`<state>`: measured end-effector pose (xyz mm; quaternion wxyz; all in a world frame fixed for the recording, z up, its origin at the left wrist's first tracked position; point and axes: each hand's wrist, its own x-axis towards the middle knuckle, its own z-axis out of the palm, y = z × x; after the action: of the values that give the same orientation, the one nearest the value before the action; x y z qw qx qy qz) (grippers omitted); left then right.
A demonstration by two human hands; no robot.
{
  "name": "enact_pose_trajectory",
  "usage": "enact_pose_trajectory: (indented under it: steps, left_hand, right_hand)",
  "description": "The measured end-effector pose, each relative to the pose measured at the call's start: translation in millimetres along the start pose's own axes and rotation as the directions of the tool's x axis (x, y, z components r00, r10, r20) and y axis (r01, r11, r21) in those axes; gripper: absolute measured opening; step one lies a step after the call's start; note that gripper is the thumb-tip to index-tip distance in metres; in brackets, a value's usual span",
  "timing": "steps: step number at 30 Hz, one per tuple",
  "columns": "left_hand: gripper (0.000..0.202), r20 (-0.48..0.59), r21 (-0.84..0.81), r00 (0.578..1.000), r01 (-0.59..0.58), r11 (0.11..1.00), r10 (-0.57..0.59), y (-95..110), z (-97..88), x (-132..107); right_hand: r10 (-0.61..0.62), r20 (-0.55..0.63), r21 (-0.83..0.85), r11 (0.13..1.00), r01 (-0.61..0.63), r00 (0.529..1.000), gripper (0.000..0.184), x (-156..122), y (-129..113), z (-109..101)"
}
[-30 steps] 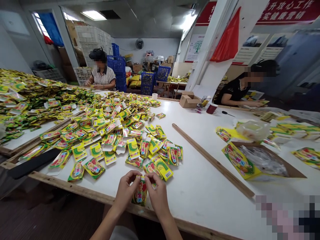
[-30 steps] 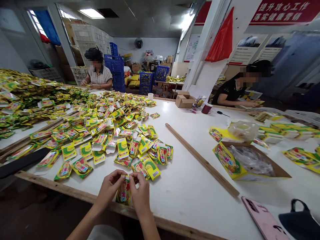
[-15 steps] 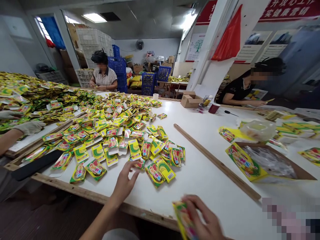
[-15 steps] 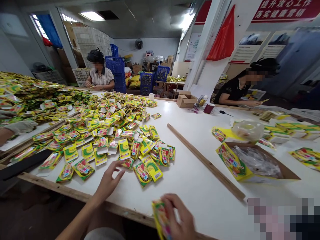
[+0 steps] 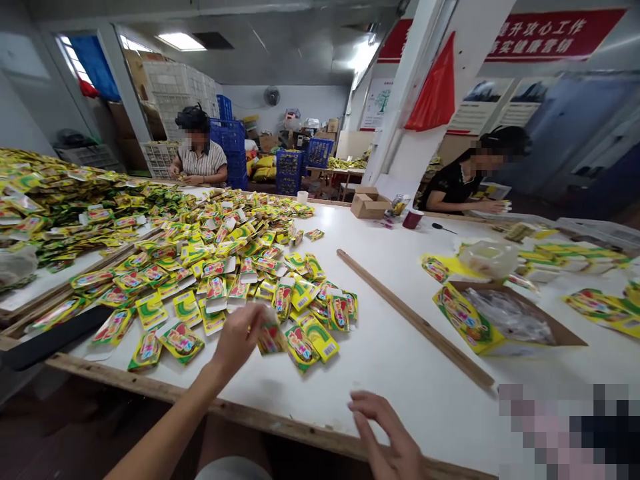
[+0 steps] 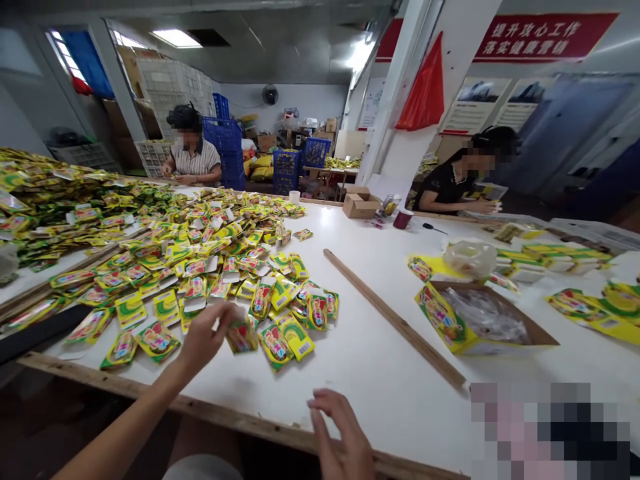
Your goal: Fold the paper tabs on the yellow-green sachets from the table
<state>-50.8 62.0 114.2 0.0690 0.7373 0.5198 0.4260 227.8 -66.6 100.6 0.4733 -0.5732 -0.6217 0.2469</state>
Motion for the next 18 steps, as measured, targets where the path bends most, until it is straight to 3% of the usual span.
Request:
enact_pose_trajectory:
  steps: [4,6,8,11,13,16,18]
  left_hand:
    - [0.023,0.267,-0.268,0.962,0.014,0.963,0.061,32.5,8.1,-29.0]
    - [0.022,0.289,-0.352,0.957,0.084,0.932,0.022,39.5,17.3,-40.1]
    - [0.019,0.240,-0.428,0.968,0.170,0.888,-0.069,41.0,26.3,-50.1]
    - [0.027,0.190,-0.574,0.955,0.296,0.763,-0.227,38.1,35.8,-65.4]
    - [0.026,0.252,-0.612,0.932,0.362,0.703,-0.261,36.1,38.3,-73.4]
    - [0.017,0.351,-0.583,0.902,0.419,0.696,-0.249,34.8,37.6,-76.9]
    - [0.016,0.345,-0.572,0.909,0.402,0.715,-0.235,34.4,36.6,-74.7]
  right_hand:
    - [-0.027,0.053,0.158,0.987,0.019,0.998,0.029,16.8,-7.1,61.0]
    - [-0.021,0.118,0.210,0.978,-0.005,0.993,0.027,20.5,-7.3,82.2]
    - [-0.013,0.134,0.247,0.969,-0.020,0.991,0.022,22.5,-5.9,95.1]
    - [0.004,0.091,0.288,0.957,-0.030,0.996,0.021,24.4,-2.2,100.8]
    - [0.010,0.090,0.297,0.954,-0.037,0.996,0.022,26.3,0.3,99.3]
    - [-0.006,0.120,0.274,0.961,-0.028,0.993,0.019,32.0,1.7,95.1]
    - [-0.028,0.120,0.247,0.969,-0.002,0.992,0.016,37.2,1.1,93.6]
